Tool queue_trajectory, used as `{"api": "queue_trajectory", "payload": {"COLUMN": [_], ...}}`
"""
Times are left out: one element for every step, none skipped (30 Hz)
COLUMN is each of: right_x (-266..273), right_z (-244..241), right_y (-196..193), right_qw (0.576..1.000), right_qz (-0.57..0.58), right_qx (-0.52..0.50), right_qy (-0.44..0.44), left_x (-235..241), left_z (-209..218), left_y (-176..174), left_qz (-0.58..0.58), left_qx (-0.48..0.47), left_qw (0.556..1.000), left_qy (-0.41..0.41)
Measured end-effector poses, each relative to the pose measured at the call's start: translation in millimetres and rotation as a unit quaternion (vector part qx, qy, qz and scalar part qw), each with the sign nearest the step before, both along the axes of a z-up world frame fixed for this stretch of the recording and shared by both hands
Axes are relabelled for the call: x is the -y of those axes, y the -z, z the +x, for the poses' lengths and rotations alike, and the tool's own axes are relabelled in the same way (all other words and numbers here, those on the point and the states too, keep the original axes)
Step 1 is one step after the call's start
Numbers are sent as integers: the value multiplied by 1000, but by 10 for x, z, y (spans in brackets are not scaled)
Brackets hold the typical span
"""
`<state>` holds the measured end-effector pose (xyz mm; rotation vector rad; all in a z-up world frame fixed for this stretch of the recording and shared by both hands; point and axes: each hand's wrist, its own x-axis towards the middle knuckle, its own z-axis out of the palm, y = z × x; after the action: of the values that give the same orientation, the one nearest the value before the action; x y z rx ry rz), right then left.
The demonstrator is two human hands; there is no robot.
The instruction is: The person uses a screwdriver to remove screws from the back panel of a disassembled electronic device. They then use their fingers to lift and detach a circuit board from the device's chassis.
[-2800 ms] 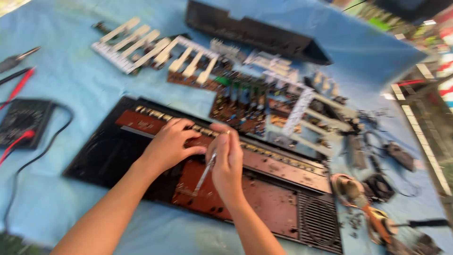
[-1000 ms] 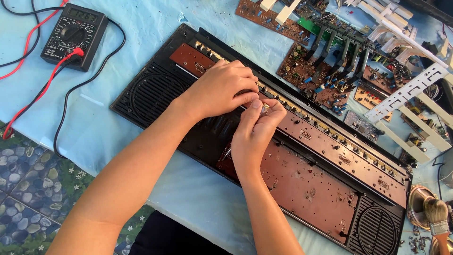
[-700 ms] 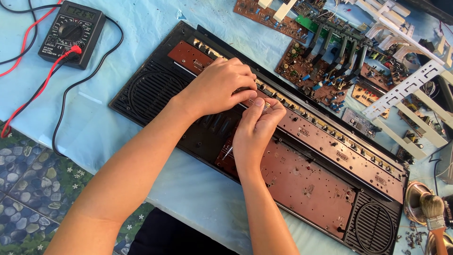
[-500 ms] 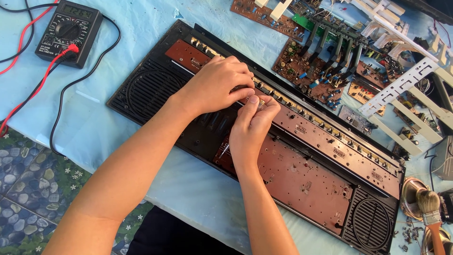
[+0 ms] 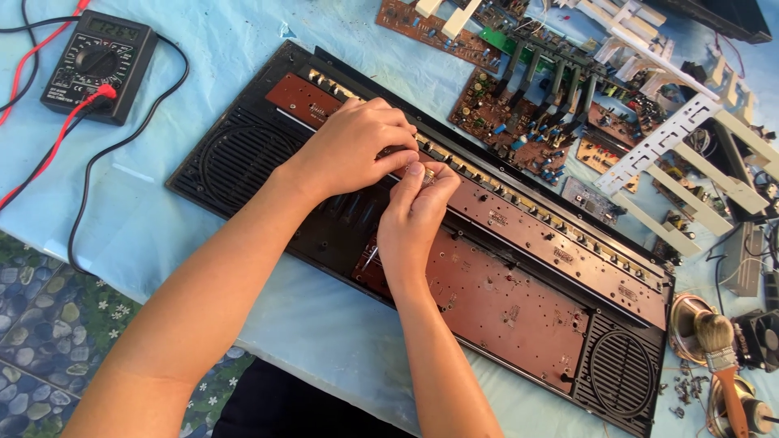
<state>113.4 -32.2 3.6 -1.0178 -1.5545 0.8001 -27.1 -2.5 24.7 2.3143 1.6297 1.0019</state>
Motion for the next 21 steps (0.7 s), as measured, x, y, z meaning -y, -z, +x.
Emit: {"api": "queue_trajectory", "payload": {"right_x": [-5,-11,-10,-9,-2,-6,-8,-11,-7,-4,-1,-3,-2,-1,14,28,46,36,21,5,1], "right_z": [3,6,15,23,20,24,23,23,32,40,51,51,54,57,57,57,61,57,51,46,44], "right_y": [-6,-13,-7,-1,7,9,12,15,12,10,8,14,25,36,34,32,33,40,45,48,50], "right_qw": [1000,1000,1000,1000,1000,1000,1000,1000,1000,1000,1000,1000,1000,1000,1000,1000,999,999,999,1000,1000], "right_qz": [0,1,2,-2,-8,-7,-8,-9,-8,-13,-18,-18,-15,-13,-13,-16,-20,-21,-13,-6,-6], "right_qx": [-1,-2,-1,-5,-10,-11,-12,-13,-14,-9,-4,-5,-10,-15,-15,-26,-36,-36,-28,-21,-21], "right_qy": [-1,-2,0,-4,-8,-7,-9,-10,-9,-12,-16,-16,-6,3,3,7,10,10,7,5,5], "left_x": [1,1,-6,-11,-8,-4,2,9,8,7,6,0,-1,-2,-5,-8,-5,0,-2,-5,-2], "left_z": [-2,-4,-2,-1,-11,-8,-9,-10,-9,-10,-8,-9,-9,-9,-9,-10,-7,-7,-7,-7,-5], "left_y": [-4,-8,-3,3,8,-1,-10,-19,-19,-18,-16,-12,-3,7,7,8,14,18,17,15,10], "left_qz": [-5,-10,-9,-11,-14,-13,-15,-17,-17,-20,-23,-23,-20,-18,-18,-18,-18,-19,-18,-18,-18], "left_qx": [-1,-2,-1,-2,-4,-5,-5,-6,-7,-5,-2,-2,-3,-3,-3,-4,-3,-3,-5,-6,-7], "left_qw": [1000,1000,1000,1000,1000,1000,1000,1000,1000,1000,1000,1000,1000,1000,1000,1000,1000,1000,1000,1000,1000], "left_qy": [2,3,5,5,3,4,4,5,5,5,5,5,4,3,3,4,3,3,3,2,3]}}
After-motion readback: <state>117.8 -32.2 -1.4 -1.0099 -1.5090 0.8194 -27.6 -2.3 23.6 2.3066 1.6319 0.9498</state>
